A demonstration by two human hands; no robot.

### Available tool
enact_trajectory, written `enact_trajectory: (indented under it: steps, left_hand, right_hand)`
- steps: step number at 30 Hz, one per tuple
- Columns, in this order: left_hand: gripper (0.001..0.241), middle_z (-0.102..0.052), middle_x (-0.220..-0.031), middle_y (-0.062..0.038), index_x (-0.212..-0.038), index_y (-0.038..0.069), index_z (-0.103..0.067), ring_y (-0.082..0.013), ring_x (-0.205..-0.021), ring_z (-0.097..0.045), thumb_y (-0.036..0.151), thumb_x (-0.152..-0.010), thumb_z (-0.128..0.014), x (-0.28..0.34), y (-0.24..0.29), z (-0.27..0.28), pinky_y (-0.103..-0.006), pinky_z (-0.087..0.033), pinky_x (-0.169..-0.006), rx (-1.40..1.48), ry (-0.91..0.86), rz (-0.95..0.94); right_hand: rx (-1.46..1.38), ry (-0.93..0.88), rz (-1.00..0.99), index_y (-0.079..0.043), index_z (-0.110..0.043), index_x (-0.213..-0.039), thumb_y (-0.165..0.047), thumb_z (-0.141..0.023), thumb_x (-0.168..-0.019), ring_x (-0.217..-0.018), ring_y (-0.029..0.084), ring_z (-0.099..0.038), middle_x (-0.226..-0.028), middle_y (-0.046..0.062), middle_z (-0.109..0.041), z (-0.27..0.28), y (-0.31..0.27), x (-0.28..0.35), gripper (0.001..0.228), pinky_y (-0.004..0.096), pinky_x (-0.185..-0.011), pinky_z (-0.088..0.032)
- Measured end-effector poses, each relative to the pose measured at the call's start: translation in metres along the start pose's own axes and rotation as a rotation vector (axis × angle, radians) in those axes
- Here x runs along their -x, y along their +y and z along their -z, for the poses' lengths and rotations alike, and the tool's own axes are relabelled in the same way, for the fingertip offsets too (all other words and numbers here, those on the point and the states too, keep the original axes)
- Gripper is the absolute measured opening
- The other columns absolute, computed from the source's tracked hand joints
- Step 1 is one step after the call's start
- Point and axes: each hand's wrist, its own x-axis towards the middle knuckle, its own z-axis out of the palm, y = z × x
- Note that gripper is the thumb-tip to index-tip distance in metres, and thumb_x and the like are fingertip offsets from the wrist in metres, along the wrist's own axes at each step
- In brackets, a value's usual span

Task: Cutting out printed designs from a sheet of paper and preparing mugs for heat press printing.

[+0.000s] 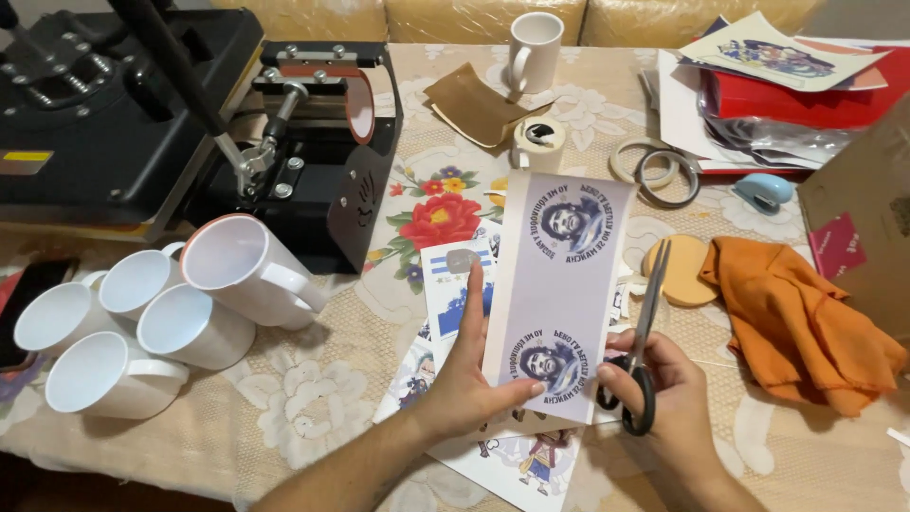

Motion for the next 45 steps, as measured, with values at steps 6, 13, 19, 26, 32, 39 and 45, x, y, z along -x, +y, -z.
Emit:
enact_trajectory:
  steps: [6, 13, 19, 26, 32, 39, 45]
  left_hand:
    - [0.132, -0.053, -0.137, -0.031, -0.158, 0.018, 0.024, -0.0375, -0.123, -0.058, 0.031, -0.083, -0.084, 0.000, -0.034, -0.010, -0.0567, -0.050, -0.105, 0.429, -0.133, -0.220]
    - [0.059, -0.066, -0.099, -0.009, -0.106, 0.009, -0.064, -0.0228, -0.090, -0.063, 0.063, -0.083, -0.067, 0.010, -0.087, -0.006, -0.0324, -0.054, -0.080, 0.168, -0.218, -0.060]
    - [0.067, -0.059, -0.135, -0.006, -0.143, 0.011, -0.051, -0.0195, -0.121, -0.056, 0.052, -0.090, -0.051, 0.004, -0.048, -0.002, -0.0341, -0.045, -0.109, 0.216, -0.060, 0.411]
    - [0.062, -0.064, -0.140, -0.005, -0.138, 0.016, -0.058, -0.0231, -0.133, -0.059, 0.040, -0.082, -0.067, 0.004, -0.018, -0.004, -0.0384, -0.045, -0.115, 0.017, 0.058, 0.370]
    - [0.061, -0.066, -0.137, -0.005, -0.135, 0.016, -0.059, -0.0218, -0.131, -0.060, 0.047, -0.083, -0.063, 0.004, 0.004, -0.003, -0.0386, -0.045, -0.114, -0.124, 0.015, 0.365]
    - [0.035, -0.067, -0.101, -0.004, -0.114, 0.012, -0.063, -0.0162, -0.079, -0.064, 0.037, -0.089, -0.067, 0.004, -0.022, 0.006, -0.0281, -0.060, -0.072, 0.211, 0.154, 0.348]
    - [0.040, -0.067, -0.127, -0.003, -0.123, 0.016, -0.064, -0.0217, -0.123, -0.063, 0.041, -0.092, -0.060, 0.004, 0.018, -0.009, -0.0372, -0.045, -0.114, 0.034, 0.279, 0.066]
  right_hand:
    - [0.011, 0.095, 0.060, -0.008, -0.060, -0.099, -0.005, -0.078, -0.081, -0.067, 0.012, -0.053, -0.080, 0.004, -0.059, -0.004, -0.005, -0.001, 0.026, 0.024, -0.060, -0.046]
    - [0.005, -0.040, 0.304, -0.006, -0.059, -0.098, -0.002, -0.078, -0.080, -0.058, 0.011, -0.055, -0.079, 0.005, -0.061, -0.030, -0.023, -0.016, 0.027, 0.023, -0.056, -0.050]
    - [0.114, -0.225, 0.505, -0.005, -0.060, -0.096, -0.003, -0.079, -0.078, -0.061, 0.008, -0.057, -0.077, 0.005, -0.065, -0.044, -0.004, -0.033, 0.026, 0.019, -0.059, -0.050]
    - [0.195, -0.118, 0.455, -0.010, -0.053, -0.104, -0.005, -0.074, -0.089, -0.072, 0.013, -0.061, -0.087, 0.004, -0.059, -0.066, -0.063, -0.077, 0.026, 0.023, -0.068, -0.058]
    - [0.170, -0.205, 0.581, -0.008, -0.054, -0.107, -0.001, -0.075, -0.092, -0.081, 0.010, -0.062, -0.089, 0.004, -0.061, -0.076, -0.094, -0.112, 0.027, 0.021, -0.077, -0.056]
    - [0.039, -0.248, 0.400, -0.008, -0.046, -0.095, -0.005, -0.055, -0.088, -0.049, 0.018, -0.059, -0.081, 0.011, -0.056, -0.040, -0.037, -0.026, 0.012, 0.038, -0.083, -0.063]
    - [0.391, -0.424, 0.474, -0.008, -0.059, -0.070, -0.050, -0.077, -0.071, -0.070, 0.019, -0.066, -0.071, 0.005, -0.063, -0.031, 0.000, 0.026, 0.046, 0.028, -0.072, -0.051]
